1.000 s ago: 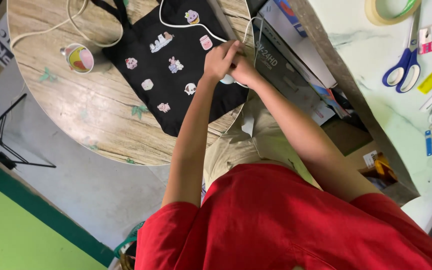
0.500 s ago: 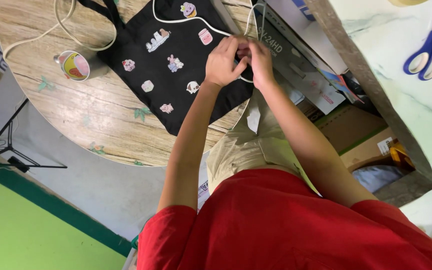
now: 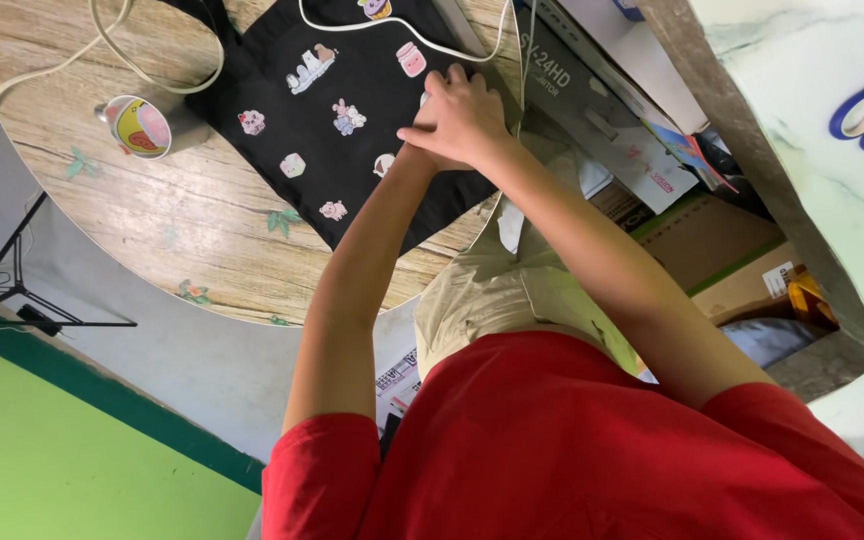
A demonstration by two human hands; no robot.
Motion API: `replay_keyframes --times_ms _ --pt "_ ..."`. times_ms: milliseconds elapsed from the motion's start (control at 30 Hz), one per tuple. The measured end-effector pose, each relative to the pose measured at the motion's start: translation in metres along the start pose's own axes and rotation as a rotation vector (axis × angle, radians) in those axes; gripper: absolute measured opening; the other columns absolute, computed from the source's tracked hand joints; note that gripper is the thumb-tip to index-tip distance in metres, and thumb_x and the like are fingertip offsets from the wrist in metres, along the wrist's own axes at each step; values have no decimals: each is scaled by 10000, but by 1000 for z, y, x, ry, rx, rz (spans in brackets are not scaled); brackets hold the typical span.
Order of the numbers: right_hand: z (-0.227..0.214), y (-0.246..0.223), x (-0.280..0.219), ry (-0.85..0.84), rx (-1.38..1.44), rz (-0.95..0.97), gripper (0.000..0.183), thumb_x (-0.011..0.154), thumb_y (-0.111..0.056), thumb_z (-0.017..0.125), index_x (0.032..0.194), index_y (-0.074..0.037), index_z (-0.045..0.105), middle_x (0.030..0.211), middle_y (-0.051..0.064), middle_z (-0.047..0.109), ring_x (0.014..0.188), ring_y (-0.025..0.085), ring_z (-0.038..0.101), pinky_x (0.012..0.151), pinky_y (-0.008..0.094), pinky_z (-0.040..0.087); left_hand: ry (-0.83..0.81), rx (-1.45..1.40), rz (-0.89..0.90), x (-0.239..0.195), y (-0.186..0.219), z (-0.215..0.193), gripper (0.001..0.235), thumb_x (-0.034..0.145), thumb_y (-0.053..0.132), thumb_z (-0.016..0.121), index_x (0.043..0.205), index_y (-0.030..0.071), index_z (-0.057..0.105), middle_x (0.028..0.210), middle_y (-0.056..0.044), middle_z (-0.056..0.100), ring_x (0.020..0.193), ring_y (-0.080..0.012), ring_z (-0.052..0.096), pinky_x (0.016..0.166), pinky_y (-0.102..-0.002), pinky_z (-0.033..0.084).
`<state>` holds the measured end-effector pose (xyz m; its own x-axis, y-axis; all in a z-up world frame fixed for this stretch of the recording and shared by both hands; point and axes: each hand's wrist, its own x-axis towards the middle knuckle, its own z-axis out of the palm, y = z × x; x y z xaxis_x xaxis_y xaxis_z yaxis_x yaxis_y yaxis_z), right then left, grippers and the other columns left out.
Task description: Ironing heat-transfer stickers onto a black tote bag using a mini iron.
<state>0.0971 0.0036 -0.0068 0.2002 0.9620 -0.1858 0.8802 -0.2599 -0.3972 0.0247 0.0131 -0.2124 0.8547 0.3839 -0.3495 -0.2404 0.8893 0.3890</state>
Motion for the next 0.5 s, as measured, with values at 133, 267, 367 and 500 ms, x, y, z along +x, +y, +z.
replay_keyframes --times_ms 133,267,367,500 --pt "12 5 3 12 87 78 645 744 -637 817 1032 -90 632 1030 151 662 903 364 700 644 496 577 -159 -373 228 20 -31 -52 829 886 800 562 1308 88 520 1346 -122 569 1267 -254 534 1075 -425 432" --pt "16 11 5 5 154 106 588 784 -641 806 996 -122 630 872 111 712 794 317 726 659 470 573 -436 -589 296 18 -41 -49 768 1000 832 418 1287 129 532 1338 -75 589 1313 -215 545 1185 -381 396" --pt "17 12 10 -45 134 140 587 792 -640 805 1011 -120 640 856 124 727 799 328 728 670 474 570 -2 460 -55 -9 10 -2 812 792 730 571 1357 150 511 1391 -63 554 1351 -184 501 1163 -350 367" --pt "16 12 12 -116 164 171 577 790 -621 804 1029 -120 647 906 124 738 829 329 734 694 467 576 -154 -448 -32 -1 -8 -34 801 879 722 512 1343 69 523 1368 -131 559 1332 -247 501 1171 -397 349"
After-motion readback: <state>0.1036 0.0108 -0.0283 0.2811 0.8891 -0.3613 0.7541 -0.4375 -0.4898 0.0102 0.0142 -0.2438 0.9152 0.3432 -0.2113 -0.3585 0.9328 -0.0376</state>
